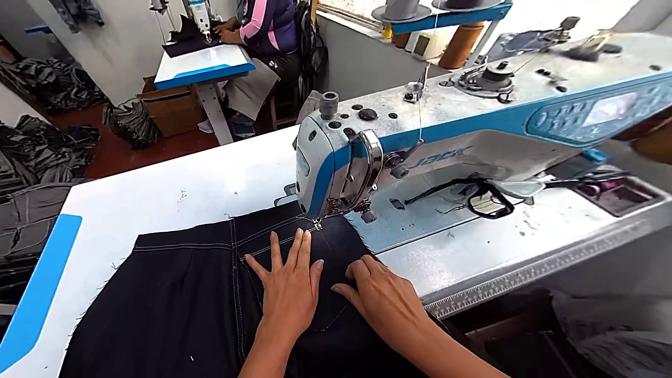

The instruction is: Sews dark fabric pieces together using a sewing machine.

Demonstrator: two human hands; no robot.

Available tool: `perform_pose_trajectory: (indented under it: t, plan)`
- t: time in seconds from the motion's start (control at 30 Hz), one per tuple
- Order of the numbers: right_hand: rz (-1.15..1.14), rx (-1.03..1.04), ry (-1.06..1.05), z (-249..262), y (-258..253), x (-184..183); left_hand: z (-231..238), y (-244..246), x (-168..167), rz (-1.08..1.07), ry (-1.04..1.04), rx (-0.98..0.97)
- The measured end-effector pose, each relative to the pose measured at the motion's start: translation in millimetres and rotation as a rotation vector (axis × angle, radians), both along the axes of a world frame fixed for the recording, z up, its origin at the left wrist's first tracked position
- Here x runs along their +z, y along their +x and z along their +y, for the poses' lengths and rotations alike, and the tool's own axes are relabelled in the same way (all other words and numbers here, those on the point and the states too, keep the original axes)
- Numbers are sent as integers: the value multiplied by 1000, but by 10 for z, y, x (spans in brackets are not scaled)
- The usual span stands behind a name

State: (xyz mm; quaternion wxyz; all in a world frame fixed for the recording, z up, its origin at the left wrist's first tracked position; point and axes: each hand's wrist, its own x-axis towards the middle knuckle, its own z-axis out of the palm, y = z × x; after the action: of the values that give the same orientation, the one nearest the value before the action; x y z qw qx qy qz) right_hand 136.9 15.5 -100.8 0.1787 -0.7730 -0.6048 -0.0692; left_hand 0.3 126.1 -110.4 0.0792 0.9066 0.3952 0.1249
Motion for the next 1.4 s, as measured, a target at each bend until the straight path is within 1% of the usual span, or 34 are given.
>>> perform_pose_trajectory:
  t: [0.13, 0.23, 0.3, 0.5, 0.57, 0.6, 0.63, 0.7, 0.73, 0.77, 0.8, 0.83, 0.9, 0.93, 1.0, 1.1, 1.2, 1.27, 1.33, 1.4]
  plan:
    - [-66, 21, 63, -6, -20, -10, 1, -5, 18, 10, -15, 8]
    - [-46, 36, 52, 6, -32, 44, 6, -9, 9, -7, -8, 1]
    - [31, 51, 16, 27, -21, 87, 8, -11, 3, -23, -7, 0]
    - [334, 72, -195, 46, 92, 176, 13, -16, -13, -59, -3, 9]
    - [505, 54, -283, 55, 91, 256, 13, -14, -14, -56, -11, 8]
    - [658, 34, -358, 70, 101, 334, 13, -11, -14, -59, -11, 11]
    - [853, 16, -404, 83, 116, 391, 11, -8, -12, -65, -11, 14]
    - [1289, -31, -426, 84, 130, 455, 10, -1, -12, -77, -9, 23]
    - [1406, -53, -434, 76, 142, 459, 9, 3, -12, -76, -10, 29]
    - [1425, -56, -450, 72, 163, 442, 6, 7, -14, -67, -3, 30]
    - [1367, -42, -478, 74, 190, 416, 5, 11, -22, -45, 18, 27]
    - [1251, -16, -519, 83, 220, 398, 7, 16, -33, -22, 43, 22]
    - [956, 39, -630, 116, 262, 423, 6, 30, -37, 10, 62, 16]
    - [835, 59, -674, 139, 270, 442, 0, 40, -22, 34, 48, 17]
    - [668, 106, -703, 187, 290, 435, -9, 51, 15, 71, 0, 27]
    - [536, 158, -670, 207, 338, 372, -21, 52, 58, 85, -87, 39]
    - [449, 194, -569, 182, 383, 272, -54, -52, 90, 93, -120, 66]
    - [399, 222, -481, 144, 405, 180, -70, -231, 58, 71, -54, 101]
    - [369, 254, -393, 112, 423, 100, -23, -488, -6, 50, 55, 118]
    - [368, 281, -369, 97, 453, 79, 51, -731, -29, 55, 88, 119]
